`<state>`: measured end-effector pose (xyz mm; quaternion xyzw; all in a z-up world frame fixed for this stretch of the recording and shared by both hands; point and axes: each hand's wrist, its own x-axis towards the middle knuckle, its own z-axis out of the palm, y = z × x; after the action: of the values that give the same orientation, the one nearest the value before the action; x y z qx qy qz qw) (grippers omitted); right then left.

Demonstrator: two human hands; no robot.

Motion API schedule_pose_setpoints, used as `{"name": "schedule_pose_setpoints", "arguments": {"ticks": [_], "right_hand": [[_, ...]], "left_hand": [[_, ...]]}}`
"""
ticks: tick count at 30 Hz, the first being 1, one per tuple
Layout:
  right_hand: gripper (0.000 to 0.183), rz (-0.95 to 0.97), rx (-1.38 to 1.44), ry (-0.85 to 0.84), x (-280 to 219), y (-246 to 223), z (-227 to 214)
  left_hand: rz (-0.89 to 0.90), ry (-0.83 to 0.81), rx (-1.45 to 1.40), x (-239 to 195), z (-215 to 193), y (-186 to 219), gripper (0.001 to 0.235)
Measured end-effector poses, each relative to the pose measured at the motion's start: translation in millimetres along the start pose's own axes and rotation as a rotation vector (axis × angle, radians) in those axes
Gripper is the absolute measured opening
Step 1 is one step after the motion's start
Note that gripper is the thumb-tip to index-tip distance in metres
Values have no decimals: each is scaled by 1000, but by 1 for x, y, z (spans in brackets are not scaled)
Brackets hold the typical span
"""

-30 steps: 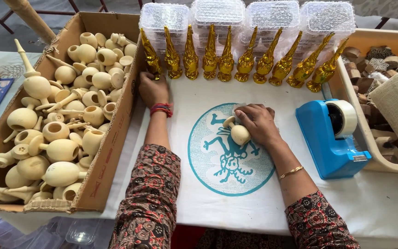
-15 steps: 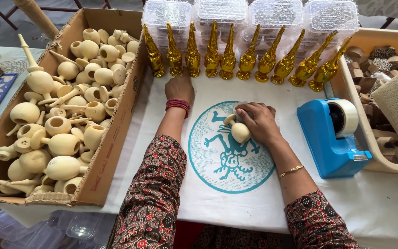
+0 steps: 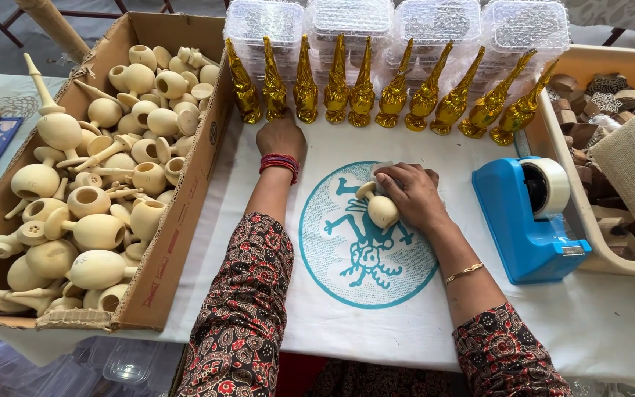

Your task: The person wraps gold foil around wooden bird figurines one at a time, pressing and smoothing the foil over the body and long tail, then places each wrapped figurine in a row on the table. Near the end they pick up an unwrapped wooden figurine and wipe it with a cloth.

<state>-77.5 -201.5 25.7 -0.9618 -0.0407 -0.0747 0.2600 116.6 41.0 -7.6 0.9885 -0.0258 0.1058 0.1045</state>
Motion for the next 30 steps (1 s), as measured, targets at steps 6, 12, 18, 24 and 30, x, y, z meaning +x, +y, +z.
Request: {"name": "schedule_pose_setpoints", "arguments": {"ticks": [6,12,18,24,30], "right_hand": [[48,5,10,-11,2,8,4],[47,-4,43,-3,2,10,6],[46,-12,16,-2,0,0,0],[46,11,15,-20,0,-1,0],[44,-5,48,1,0,1,0]], "left_hand": [[-16,-15,16,4,-1,-7,25],[-1,4,7,5,5,-13,25],[102,357,-278,-13,-48,-13,22],[275,447,-327,5,-11,-10,16],[416,195,-118,-21,-20,24,25]]}}
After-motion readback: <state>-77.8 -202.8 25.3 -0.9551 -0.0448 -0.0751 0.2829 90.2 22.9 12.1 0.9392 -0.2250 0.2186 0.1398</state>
